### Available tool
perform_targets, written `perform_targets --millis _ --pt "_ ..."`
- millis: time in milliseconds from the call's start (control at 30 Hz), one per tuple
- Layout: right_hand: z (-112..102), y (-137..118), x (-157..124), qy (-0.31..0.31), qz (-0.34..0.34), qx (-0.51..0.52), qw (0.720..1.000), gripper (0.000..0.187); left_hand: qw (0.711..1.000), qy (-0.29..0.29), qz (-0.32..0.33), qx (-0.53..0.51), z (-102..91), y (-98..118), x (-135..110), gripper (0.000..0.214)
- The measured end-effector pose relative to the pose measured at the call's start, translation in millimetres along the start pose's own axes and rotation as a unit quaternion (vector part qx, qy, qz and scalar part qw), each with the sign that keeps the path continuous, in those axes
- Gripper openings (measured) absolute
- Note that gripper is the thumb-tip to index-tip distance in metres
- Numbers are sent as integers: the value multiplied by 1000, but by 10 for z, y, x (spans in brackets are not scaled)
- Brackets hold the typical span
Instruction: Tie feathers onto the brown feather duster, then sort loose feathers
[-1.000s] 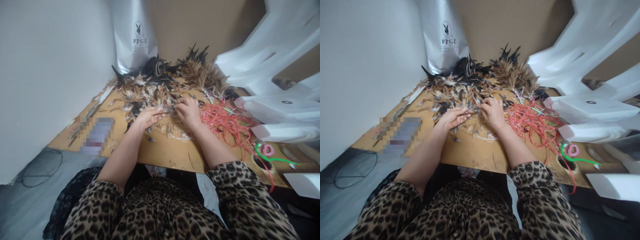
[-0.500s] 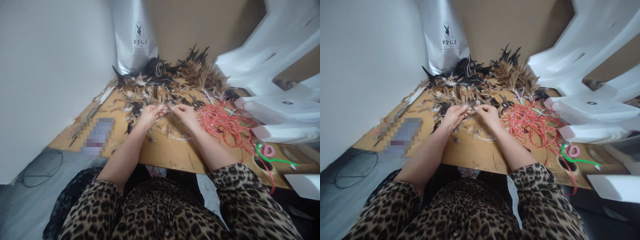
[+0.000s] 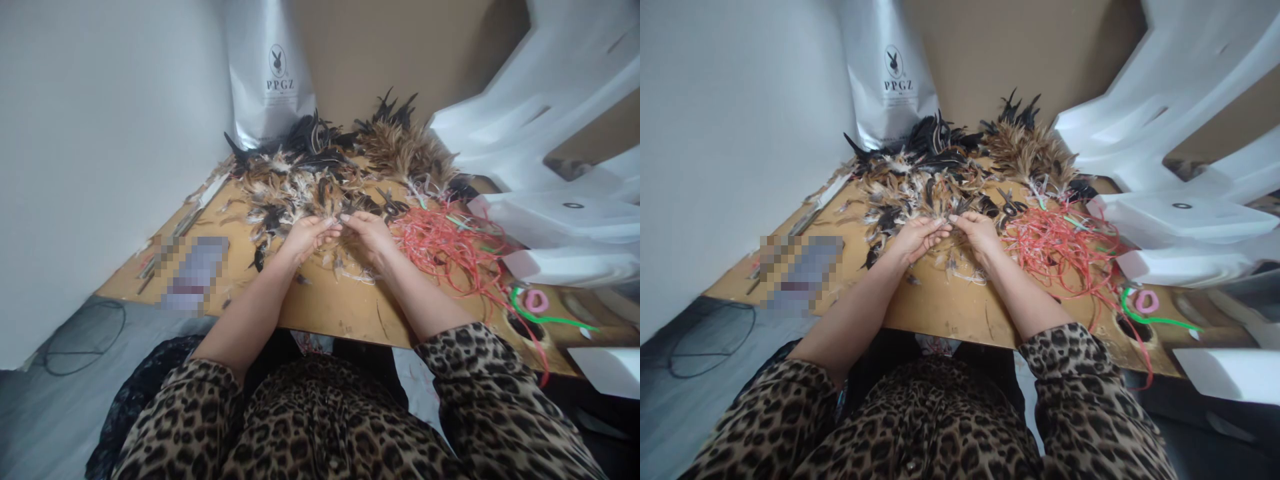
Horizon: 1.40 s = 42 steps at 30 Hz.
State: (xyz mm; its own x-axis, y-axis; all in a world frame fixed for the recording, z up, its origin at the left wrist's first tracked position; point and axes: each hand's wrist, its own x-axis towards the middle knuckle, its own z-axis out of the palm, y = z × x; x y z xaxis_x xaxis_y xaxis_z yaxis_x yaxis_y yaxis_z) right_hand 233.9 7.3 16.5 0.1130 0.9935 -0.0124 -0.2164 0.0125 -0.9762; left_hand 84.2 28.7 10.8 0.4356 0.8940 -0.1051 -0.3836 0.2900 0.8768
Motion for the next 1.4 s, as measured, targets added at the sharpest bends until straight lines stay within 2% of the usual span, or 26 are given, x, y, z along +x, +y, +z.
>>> perform_targets --millis 267,367,700,1033,1233,1400 --pt "26 14 -15 27 -49 -77 995 33 999 -7 -17 37 29 -19 -7 16" --pt "26 9 -18 18 -57 -92 994 33 999 -14 -21 46 34 -13 -18 16" --pt "-33 14 -27 -58 37 5 998 32 993 -69 -37 91 2 -9 -42 21" --pt "-59 -13 -47 -107 37 14 994 30 989 -84 -55 111 -13 6 -31 15" --pt "-51 64 -20 -85 28 -12 996 32 986 -91 -53 126 -5 -10 -28 14" --pt "-9 103 7 -32 4 -6 999 36 991 -42 -30 121 86 -47 -28 16"
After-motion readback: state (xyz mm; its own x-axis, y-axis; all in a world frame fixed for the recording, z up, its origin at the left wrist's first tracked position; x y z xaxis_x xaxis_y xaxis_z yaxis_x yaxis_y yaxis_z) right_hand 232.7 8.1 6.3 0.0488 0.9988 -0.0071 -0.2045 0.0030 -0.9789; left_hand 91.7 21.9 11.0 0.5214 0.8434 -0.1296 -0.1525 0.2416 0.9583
